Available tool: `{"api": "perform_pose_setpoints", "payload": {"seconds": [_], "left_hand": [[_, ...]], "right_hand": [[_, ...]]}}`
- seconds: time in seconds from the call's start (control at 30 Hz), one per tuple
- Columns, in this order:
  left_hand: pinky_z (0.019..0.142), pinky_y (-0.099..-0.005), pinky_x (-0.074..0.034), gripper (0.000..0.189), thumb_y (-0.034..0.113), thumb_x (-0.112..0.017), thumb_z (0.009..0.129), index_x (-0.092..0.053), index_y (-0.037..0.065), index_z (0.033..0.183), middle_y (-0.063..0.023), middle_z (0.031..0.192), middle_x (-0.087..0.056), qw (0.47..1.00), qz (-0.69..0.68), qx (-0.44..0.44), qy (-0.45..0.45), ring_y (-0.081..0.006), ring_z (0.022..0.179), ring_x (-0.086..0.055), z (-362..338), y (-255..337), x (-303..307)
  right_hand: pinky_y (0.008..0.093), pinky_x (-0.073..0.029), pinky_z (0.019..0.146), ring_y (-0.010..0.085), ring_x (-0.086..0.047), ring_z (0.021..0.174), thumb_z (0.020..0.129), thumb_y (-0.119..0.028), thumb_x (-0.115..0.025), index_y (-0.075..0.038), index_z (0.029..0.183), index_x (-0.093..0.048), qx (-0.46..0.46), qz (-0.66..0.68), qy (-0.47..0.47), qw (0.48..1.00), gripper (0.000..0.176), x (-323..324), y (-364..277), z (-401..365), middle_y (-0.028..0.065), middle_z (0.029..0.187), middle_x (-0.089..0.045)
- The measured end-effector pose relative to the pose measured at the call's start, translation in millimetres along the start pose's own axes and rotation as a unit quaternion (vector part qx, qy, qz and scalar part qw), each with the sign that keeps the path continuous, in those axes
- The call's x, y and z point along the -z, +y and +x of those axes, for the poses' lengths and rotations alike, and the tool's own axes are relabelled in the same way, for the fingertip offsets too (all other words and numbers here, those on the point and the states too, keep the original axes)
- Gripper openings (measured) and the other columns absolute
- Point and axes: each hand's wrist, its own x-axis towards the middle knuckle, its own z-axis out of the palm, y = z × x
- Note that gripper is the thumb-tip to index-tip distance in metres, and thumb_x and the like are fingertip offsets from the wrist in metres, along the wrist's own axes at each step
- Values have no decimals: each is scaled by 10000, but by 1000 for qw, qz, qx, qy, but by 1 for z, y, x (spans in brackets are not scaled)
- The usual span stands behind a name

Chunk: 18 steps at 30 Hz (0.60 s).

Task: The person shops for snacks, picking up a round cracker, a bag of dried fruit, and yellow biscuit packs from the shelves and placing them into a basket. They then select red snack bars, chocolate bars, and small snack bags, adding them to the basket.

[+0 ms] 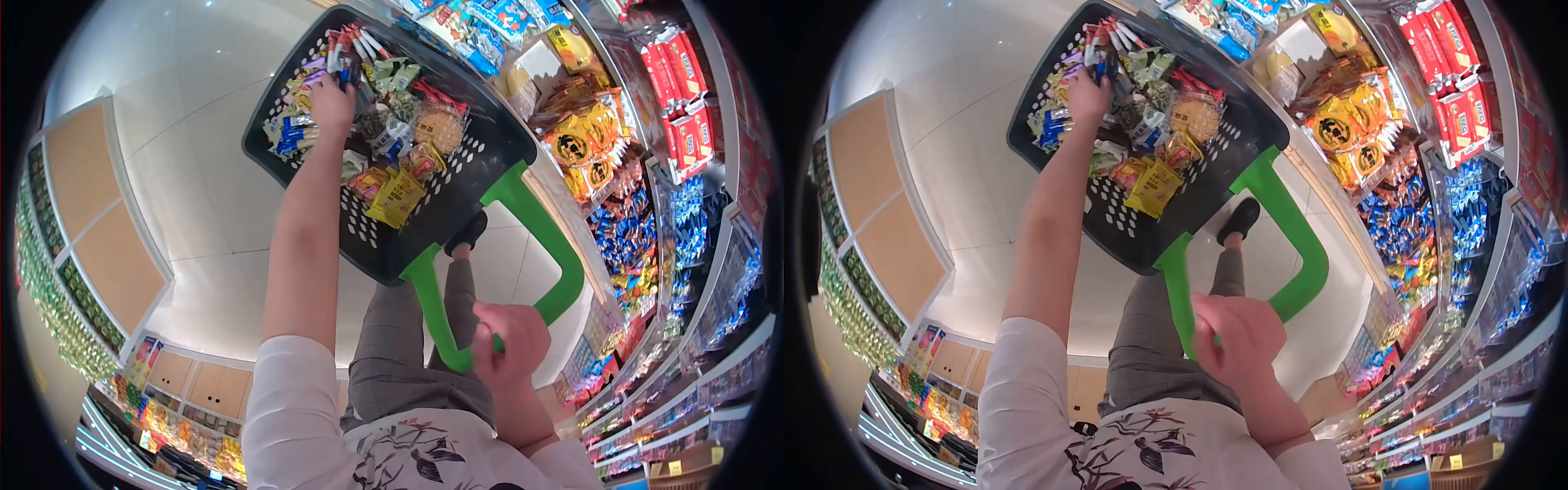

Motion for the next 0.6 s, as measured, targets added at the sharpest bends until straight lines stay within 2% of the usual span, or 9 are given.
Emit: {"api": "perform_pose_setpoints", "payload": {"seconds": [0.07, 0.2, 0.3, 0.33, 0.4, 0.47, 0.5, 0.6], "left_hand": [[800, -460, -500, 440, 310, -657, 813, -536, 34, 1134, -191, 1067, -591, 1000, 14, -1, 5, -370, 929, -608, -1, 14, 1], [784, -465, -506, 465, 417, -607, 861, -531, 41, 1123, -187, 1058, -600, 996, 47, 36, -67, -367, 936, -624, -6, 26, -15], [767, -476, -514, 443, 411, -627, 856, -527, 60, 1107, -176, 1065, -595, 992, 3, 112, -64, -358, 944, -633, 4, 28, -24], [768, -477, -514, 454, 417, -628, 855, -525, 61, 1117, -179, 1066, -597, 988, -12, 139, -69, -357, 956, -632, 10, 26, -25], [778, -474, -500, 459, 392, -643, 850, -539, 40, 1126, -206, 1000, -637, 989, -62, 118, -66, -381, 927, -633, 16, 14, -32], [790, -474, -482, 446, 381, -657, 838, -569, 21, 1088, -223, 933, -656, 986, -137, 93, -34, -405, 902, -628, 13, 2, -36], [790, -467, -487, 420, 323, -656, 852, -559, 19, 1125, -227, 945, -661, 987, -132, 77, -53, -409, 883, -632, 12, -2, -29], [778, -456, -487, 403, 315, -668, 843, -578, 4, 1085, -222, 931, -661, 981, -162, 53, -95, -408, 881, -631, 3, -16, -8]], "right_hand": [[267, -443, 552, 167, -606, 613, 704, 23, -626, -79, 958, -659, -17, -12, 6, 1000, 275, -2, 1, 0, 12, 744, -656], [258, -417, 534, 156, -593, 591, 695, 12, -632, -83, 972, -660, -16, -37, -2, 999, 294, -1, 2, 0, -2, 741, -651], [314, -470, 578, 221, -620, 637, 733, 0, -575, -9, 929, -623, -22, -33, -32, 999, 202, 3, -1, 1, 79, 792, -663], [296, -449, 562, 200, -610, 626, 721, 3, -595, -32, 947, -635, -24, -39, -22, 999, 233, 3, -2, -1, 52, 779, -660], [259, -407, 532, 156, -590, 603, 696, 9, -635, -77, 983, -660, -21, -47, 2, 999, 301, -2, 1, 0, 0, 754, -652], [263, -409, 536, 157, -590, 607, 695, 7, -634, -78, 975, -659, -21, -43, 2, 999, 293, -2, 1, 0, 3, 759, -653], [265, -410, 538, 158, -590, 609, 695, 7, -634, -78, 970, -659, -20, -42, 3, 999, 289, -2, 1, 0, 4, 762, -654], [274, -417, 543, 161, -590, 614, 701, 3, -632, -77, 953, -658, -14, -50, -4, 999, 266, -1, 2, -1, 7, 777, -657]]}}
